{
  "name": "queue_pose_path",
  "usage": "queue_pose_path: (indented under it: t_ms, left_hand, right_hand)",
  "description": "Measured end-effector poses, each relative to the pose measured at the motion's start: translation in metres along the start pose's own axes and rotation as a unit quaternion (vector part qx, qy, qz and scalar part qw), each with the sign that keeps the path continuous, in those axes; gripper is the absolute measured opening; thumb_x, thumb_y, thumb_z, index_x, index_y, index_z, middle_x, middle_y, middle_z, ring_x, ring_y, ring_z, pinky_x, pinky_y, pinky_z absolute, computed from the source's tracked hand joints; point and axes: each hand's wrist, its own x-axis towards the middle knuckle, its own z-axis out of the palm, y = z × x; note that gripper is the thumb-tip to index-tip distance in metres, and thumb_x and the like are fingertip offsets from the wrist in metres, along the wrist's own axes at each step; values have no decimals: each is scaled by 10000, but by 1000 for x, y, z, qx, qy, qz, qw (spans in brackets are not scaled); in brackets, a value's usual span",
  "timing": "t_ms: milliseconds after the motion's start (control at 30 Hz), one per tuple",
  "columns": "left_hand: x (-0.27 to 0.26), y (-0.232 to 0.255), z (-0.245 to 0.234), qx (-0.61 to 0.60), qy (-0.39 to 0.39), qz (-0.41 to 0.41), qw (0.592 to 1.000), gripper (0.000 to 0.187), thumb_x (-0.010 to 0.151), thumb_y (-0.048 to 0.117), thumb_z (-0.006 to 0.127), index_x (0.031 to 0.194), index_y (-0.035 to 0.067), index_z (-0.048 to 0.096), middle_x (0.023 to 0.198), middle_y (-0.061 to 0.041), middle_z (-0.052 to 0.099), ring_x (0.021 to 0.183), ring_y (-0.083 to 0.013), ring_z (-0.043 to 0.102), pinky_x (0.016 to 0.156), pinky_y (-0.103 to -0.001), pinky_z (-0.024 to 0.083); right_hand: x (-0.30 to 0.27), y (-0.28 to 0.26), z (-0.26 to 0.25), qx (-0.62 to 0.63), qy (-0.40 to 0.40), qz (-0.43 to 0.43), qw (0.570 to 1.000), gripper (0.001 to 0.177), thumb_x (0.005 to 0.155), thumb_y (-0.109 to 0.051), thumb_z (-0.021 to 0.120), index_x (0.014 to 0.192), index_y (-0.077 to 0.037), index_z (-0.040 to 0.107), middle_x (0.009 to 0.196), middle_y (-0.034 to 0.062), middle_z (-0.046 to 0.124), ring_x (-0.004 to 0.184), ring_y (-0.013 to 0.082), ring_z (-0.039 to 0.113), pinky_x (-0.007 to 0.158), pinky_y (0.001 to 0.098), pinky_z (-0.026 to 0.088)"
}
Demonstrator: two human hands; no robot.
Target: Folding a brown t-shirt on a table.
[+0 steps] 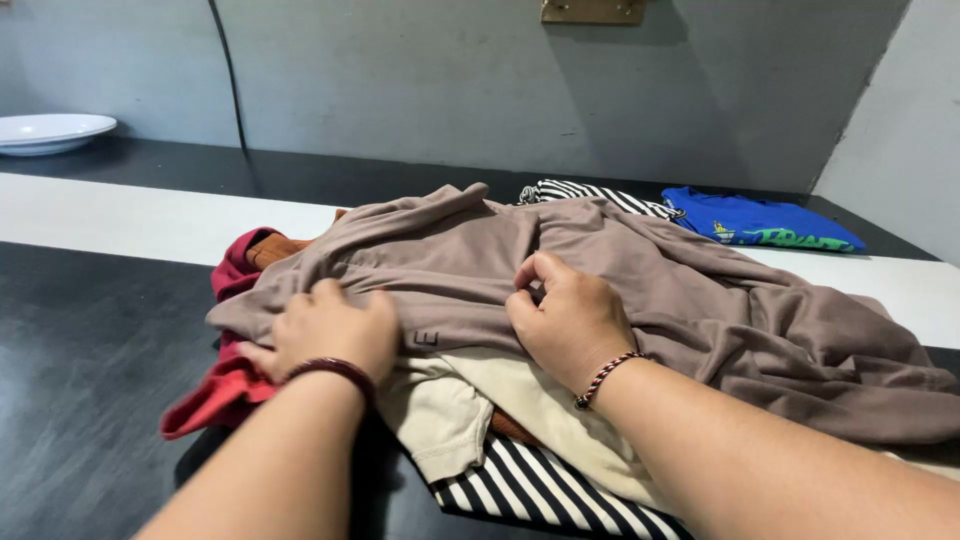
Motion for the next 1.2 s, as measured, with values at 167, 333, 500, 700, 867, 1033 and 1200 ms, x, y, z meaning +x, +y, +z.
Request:
queue_pose_path:
  t_ms: [167,333,500,700,867,1033,1200]
  left_hand:
    - [15,-3,-12,48,-76,-45,995,726,928,616,387,1559,258,391,1659,-140,253,1538,-370,178,1202,-662,25]
    - [1,-8,-12,93,-87,-34,991,765,934,692,297,1594,306,289,1688,-123,156,1557,-360,103,1199,-663,14]
    - [-4,-9,-14,123,-79,-5,989,821,918,756,243,1607,309,238,1678,-130,169,1549,-365,116,1182,-675,41]
    - [-7,-10,-13,131,-70,4,989,830,915,767,241,1603,302,263,1672,-135,202,1545,-364,152,1183,-672,65]
    - [-6,-10,-13,132,-66,5,989,818,917,763,239,1593,304,278,1664,-128,215,1537,-353,172,1181,-665,73]
    - [-9,-11,-14,110,-38,-3,993,753,946,722,238,1540,288,396,1620,-115,331,1517,-328,250,1184,-651,109]
    - [-7,-16,-12,53,14,14,998,669,1002,619,228,1454,235,539,1564,-109,434,1484,-312,315,1167,-670,110]
  right_hand:
    - [4,2,0,-20,-14,-3,1000,229,809,-319,669,976,-170,716,818,117,763,796,299,738,754,416,575]
    - [48,6,-5,-24,-139,64,988,486,707,-438,766,1057,-104,722,946,129,800,891,250,774,833,365,599]
    - [78,-29,-47,-192,-389,39,900,836,738,-643,793,1291,-22,709,1385,120,632,1283,223,593,1063,318,450]
    - [83,10,-32,234,-406,230,853,599,821,-227,787,1363,-104,564,1355,29,667,1265,124,643,1081,323,487]
    - [76,31,-22,380,-441,276,765,593,828,-232,753,1352,14,619,1339,150,682,1232,198,639,1063,367,513]
    - [77,-3,-34,168,-485,245,823,584,850,-355,717,1358,-71,668,1392,53,699,1260,130,639,990,290,499]
    - [65,-66,-70,17,-397,238,886,526,953,-400,689,1459,-269,629,1469,113,672,1427,320,478,1131,464,225]
